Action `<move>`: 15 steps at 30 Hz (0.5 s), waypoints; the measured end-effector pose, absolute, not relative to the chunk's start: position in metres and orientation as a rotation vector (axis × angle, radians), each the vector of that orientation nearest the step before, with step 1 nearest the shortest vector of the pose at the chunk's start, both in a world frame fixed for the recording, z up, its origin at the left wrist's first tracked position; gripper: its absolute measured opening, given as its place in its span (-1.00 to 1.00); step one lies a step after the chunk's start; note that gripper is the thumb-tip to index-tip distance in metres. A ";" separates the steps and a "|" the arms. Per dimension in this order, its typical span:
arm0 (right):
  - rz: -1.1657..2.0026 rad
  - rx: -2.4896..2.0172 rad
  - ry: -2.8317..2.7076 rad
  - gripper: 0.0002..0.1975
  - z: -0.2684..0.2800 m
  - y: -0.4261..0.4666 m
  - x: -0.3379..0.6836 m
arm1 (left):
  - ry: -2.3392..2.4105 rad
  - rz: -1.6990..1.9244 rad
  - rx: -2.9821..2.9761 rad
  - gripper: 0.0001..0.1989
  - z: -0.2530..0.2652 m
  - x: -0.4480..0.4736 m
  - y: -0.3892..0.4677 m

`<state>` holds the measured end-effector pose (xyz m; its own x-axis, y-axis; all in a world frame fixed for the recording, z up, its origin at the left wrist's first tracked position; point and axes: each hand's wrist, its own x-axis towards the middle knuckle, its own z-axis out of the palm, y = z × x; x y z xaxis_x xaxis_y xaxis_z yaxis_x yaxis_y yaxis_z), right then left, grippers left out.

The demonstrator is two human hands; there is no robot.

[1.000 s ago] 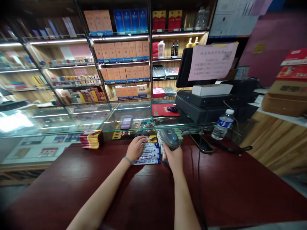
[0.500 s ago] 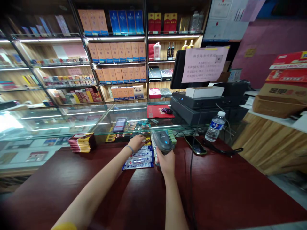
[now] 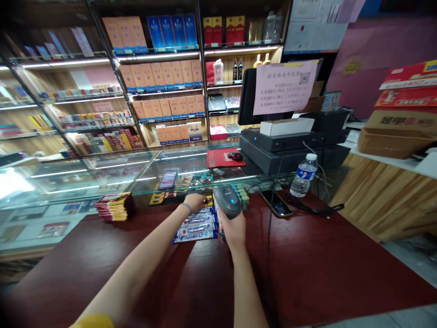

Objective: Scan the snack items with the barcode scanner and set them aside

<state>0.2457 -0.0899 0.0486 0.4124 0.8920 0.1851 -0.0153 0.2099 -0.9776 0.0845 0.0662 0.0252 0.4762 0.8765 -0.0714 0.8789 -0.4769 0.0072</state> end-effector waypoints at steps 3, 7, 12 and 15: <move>0.798 -1.187 -0.934 -0.70 0.050 -0.090 0.246 | 1.571 -0.070 2.707 -0.76 0.031 0.086 0.057; 0.783 -1.168 -0.932 -0.72 0.051 -0.091 0.246 | 1.566 0.030 2.779 -0.73 0.040 0.079 0.042; 0.770 -1.183 -0.930 -0.72 0.052 -0.093 0.245 | 1.578 0.372 2.773 -0.71 0.045 0.050 0.028; 0.750 -1.196 -0.962 -0.71 0.053 -0.094 0.243 | 1.604 0.814 2.611 -0.72 0.040 0.027 0.015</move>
<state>0.2433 -0.0942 0.0532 0.4199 0.8833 0.2083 0.0130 0.2236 -0.9746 0.0271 0.0147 0.0396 0.3566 0.8257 0.4372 0.8405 -0.4878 0.2359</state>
